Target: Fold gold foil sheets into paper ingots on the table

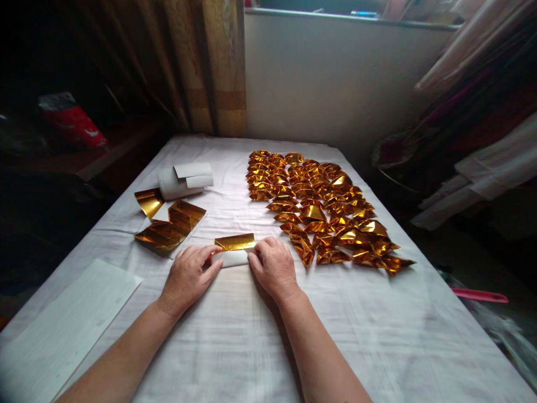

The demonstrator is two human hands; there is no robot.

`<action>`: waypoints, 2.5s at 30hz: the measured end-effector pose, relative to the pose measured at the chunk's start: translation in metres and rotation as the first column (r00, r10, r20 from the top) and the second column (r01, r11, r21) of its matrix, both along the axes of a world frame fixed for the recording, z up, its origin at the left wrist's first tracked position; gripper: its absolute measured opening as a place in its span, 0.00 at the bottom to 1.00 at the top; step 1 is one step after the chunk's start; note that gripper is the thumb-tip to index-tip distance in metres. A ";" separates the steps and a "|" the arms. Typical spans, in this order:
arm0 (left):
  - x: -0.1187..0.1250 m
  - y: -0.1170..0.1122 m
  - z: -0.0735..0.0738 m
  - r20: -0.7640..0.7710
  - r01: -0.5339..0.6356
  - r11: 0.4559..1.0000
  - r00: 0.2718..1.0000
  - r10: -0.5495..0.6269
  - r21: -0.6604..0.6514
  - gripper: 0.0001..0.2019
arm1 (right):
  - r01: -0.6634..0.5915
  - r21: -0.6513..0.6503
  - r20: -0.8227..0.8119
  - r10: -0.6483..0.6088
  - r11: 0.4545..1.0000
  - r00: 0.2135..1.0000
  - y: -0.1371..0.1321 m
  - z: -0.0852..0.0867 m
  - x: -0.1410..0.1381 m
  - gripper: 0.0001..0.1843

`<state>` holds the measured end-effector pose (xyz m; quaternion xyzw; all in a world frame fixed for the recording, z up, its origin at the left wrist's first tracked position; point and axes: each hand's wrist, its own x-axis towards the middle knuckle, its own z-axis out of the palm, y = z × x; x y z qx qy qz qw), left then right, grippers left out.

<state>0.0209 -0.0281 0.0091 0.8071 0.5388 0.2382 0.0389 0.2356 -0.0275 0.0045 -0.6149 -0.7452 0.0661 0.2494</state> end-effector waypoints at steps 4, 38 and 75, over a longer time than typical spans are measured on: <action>0.000 0.000 -0.001 -0.006 -0.010 1.000 1.000 0.010 -0.010 0.08 | 0.042 -0.002 0.014 -0.042 0.999 0.999 -0.001 -0.002 -0.004 0.08; 0.021 -0.024 -0.020 -0.164 0.290 0.957 0.945 -0.281 0.029 0.22 | 0.052 0.011 -0.070 -0.052 0.999 0.996 -0.002 -0.012 -0.003 0.05; -0.031 -0.035 -0.015 -0.319 0.268 0.962 0.917 -0.240 0.045 0.26 | -0.022 0.185 0.007 0.021 0.982 1.000 -0.015 -0.004 -0.010 0.10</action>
